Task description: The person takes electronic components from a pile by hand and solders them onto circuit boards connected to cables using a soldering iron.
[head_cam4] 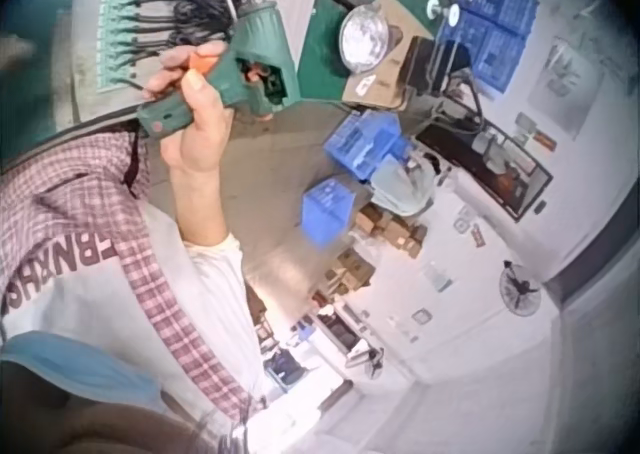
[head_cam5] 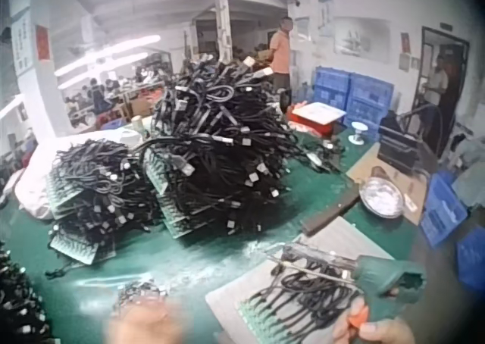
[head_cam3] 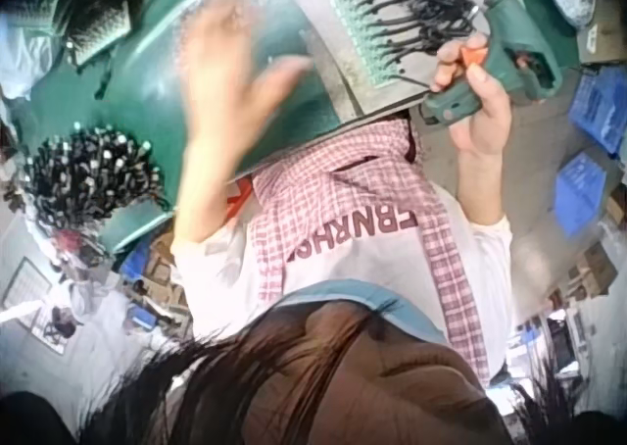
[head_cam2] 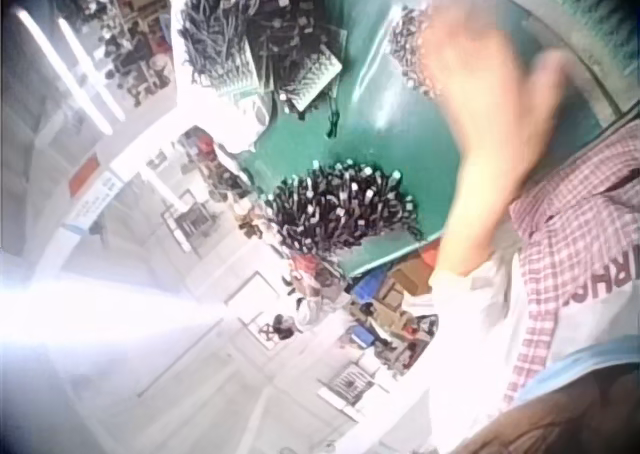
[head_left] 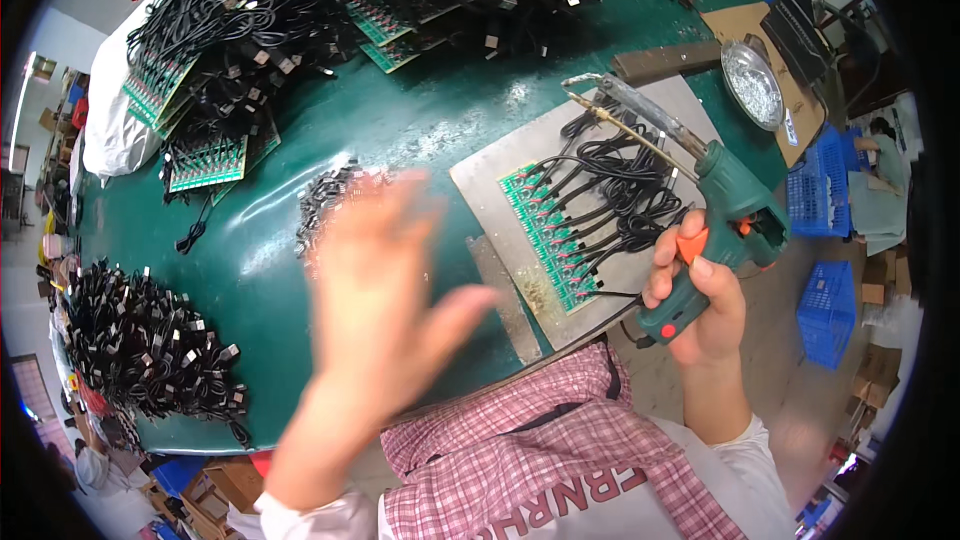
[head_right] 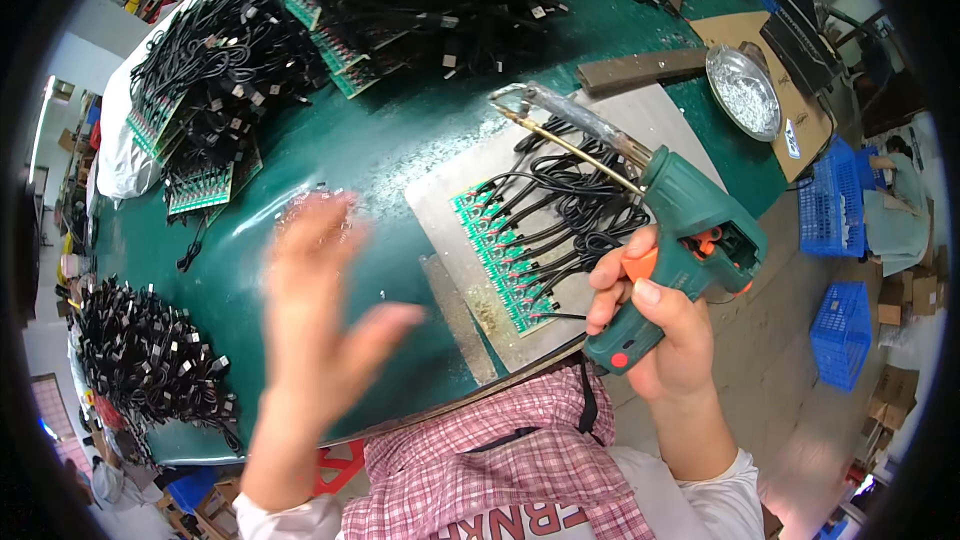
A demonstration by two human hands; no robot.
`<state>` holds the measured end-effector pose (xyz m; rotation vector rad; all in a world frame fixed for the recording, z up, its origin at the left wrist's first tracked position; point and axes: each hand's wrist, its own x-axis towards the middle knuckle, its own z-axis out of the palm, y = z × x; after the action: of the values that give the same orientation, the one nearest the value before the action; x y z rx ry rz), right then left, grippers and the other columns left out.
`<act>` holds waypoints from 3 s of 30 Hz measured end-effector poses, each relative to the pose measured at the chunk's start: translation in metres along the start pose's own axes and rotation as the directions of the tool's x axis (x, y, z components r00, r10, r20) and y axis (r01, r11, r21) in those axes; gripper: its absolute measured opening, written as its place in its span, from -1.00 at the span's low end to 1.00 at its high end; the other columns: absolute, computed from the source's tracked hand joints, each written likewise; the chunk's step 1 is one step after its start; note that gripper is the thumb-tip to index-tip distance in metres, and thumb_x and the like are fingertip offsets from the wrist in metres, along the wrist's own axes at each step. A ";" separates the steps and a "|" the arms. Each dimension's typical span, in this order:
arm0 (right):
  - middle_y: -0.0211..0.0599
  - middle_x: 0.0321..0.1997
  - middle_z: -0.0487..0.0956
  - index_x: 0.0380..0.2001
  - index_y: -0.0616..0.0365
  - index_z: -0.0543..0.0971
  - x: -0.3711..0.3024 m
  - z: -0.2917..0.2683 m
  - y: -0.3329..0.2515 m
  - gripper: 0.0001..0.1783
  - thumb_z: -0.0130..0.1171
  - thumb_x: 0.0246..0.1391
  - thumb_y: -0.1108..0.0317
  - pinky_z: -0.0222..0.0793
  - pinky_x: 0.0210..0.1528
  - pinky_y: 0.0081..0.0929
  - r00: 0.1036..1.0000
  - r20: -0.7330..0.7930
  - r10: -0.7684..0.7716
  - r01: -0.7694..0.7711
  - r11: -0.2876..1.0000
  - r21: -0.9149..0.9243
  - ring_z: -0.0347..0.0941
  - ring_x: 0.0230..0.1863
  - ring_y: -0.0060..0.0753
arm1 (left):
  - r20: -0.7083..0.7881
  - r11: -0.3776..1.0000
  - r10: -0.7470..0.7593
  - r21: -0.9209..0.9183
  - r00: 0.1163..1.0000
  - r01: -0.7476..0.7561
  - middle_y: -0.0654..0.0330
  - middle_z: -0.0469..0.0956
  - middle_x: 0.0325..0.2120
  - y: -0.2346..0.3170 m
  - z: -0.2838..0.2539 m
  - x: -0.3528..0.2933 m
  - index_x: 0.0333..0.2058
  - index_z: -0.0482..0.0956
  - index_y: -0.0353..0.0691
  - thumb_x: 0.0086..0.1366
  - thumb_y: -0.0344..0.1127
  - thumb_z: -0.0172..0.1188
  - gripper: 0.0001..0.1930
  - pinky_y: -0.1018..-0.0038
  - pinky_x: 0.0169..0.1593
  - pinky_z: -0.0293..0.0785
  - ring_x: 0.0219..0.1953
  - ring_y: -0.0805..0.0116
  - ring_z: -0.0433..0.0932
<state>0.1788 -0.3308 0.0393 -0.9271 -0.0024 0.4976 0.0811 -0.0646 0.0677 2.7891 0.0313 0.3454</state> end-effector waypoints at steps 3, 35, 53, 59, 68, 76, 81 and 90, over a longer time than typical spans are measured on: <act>-0.03 -0.24 0.51 -0.10 0.15 0.33 0.001 0.003 -0.001 -0.62 0.13 0.00 0.34 0.55 -0.38 -0.43 0.998 0.046 0.043 -0.043 0.999 0.006 0.56 -0.42 -0.33 | 0.149 0.999 -0.014 -0.038 0.989 0.020 -0.05 0.13 0.29 0.041 0.052 0.026 0.21 0.21 -0.39 -0.20 0.31 0.35 0.12 -0.04 0.32 -0.11 0.35 -0.04 0.05; 0.11 -0.40 0.53 -0.12 0.16 0.34 -0.038 0.008 0.000 -0.54 0.25 -0.09 0.30 0.49 -0.46 -0.37 0.958 -0.067 0.279 -0.285 0.952 -0.109 0.52 -0.55 -0.23 | 0.205 0.985 -0.112 -0.105 0.972 0.136 -0.11 0.07 0.31 0.017 0.041 -0.011 0.29 0.12 -0.27 -0.20 0.29 0.37 0.15 -0.02 0.32 -0.10 0.36 -0.08 0.03; -0.45 -0.16 0.55 0.04 0.13 0.45 -0.040 0.018 0.036 -0.56 0.19 0.15 0.18 0.40 -0.22 -0.63 0.797 0.028 0.604 -0.565 0.761 -0.320 0.46 -0.21 -0.67 | 0.201 0.848 0.196 0.457 0.960 -0.269 0.12 0.54 -0.20 -0.058 0.005 0.002 -0.26 0.53 -0.24 0.17 -0.42 0.08 -0.84 0.28 0.09 0.33 -0.07 0.22 0.47; -0.50 -0.61 0.46 -0.39 0.09 0.50 -0.051 0.053 0.002 -0.87 0.21 0.09 0.31 0.05 -0.70 -0.72 0.910 -0.032 0.412 -0.405 0.874 -0.267 0.20 -0.72 -0.76 | 0.241 0.907 0.064 0.391 0.968 -0.157 0.05 0.49 -0.28 -0.061 0.014 0.008 -0.36 0.50 -0.22 0.14 -0.25 0.12 -0.82 0.11 0.04 0.30 -0.14 0.02 0.43; -0.52 -0.35 0.53 -0.17 0.19 0.53 -0.039 0.064 0.016 -0.70 0.32 0.03 0.37 0.38 -0.23 -0.57 0.996 0.085 0.017 0.023 0.894 -0.447 0.38 -0.30 -0.65 | 0.385 0.244 -0.215 -0.869 0.898 0.431 0.26 0.53 -0.31 0.028 0.014 -0.013 -0.21 0.52 -0.30 0.32 -0.47 0.11 -0.90 0.57 -0.08 0.35 -0.23 0.50 0.43; -0.58 -0.44 0.47 -0.28 0.17 0.50 -0.036 0.062 0.041 -0.79 0.28 0.01 0.42 0.33 -0.36 -0.62 0.997 0.080 0.000 0.041 0.855 -0.517 0.35 -0.38 -0.70 | 0.406 0.083 -0.182 -0.901 0.895 0.426 0.28 0.52 -0.35 0.049 0.016 -0.018 -0.26 0.51 -0.30 0.32 -0.46 0.12 -0.94 0.59 -0.13 0.35 -0.29 0.54 0.42; -0.55 -0.41 0.48 -0.22 0.16 0.50 -0.035 0.069 0.040 -0.76 0.27 0.03 0.41 0.35 -0.30 -0.60 0.996 0.078 0.050 -0.005 0.874 -0.485 0.36 -0.34 -0.67 | 0.375 0.133 -0.216 -0.903 0.902 0.408 0.27 0.52 -0.37 0.047 0.015 -0.027 -0.28 0.51 -0.30 0.30 -0.45 0.14 -0.94 0.58 -0.16 0.37 -0.32 0.52 0.42; -0.37 -0.25 0.55 0.01 0.20 0.42 -0.038 0.049 0.032 -0.47 0.31 -0.09 0.50 0.38 -0.15 -0.59 0.985 0.159 0.073 0.044 0.774 -0.631 0.43 -0.22 -0.67 | 0.451 0.357 -0.186 -0.797 0.873 0.488 0.26 0.55 -0.44 0.046 0.024 -0.025 -0.37 0.54 -0.37 0.20 -0.50 0.24 -0.93 0.58 -0.24 0.44 -0.37 0.56 0.49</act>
<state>0.1213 -0.2935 0.0530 -1.5491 -0.3463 0.6056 0.0617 -0.1177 0.0550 1.6232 0.2804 -0.1569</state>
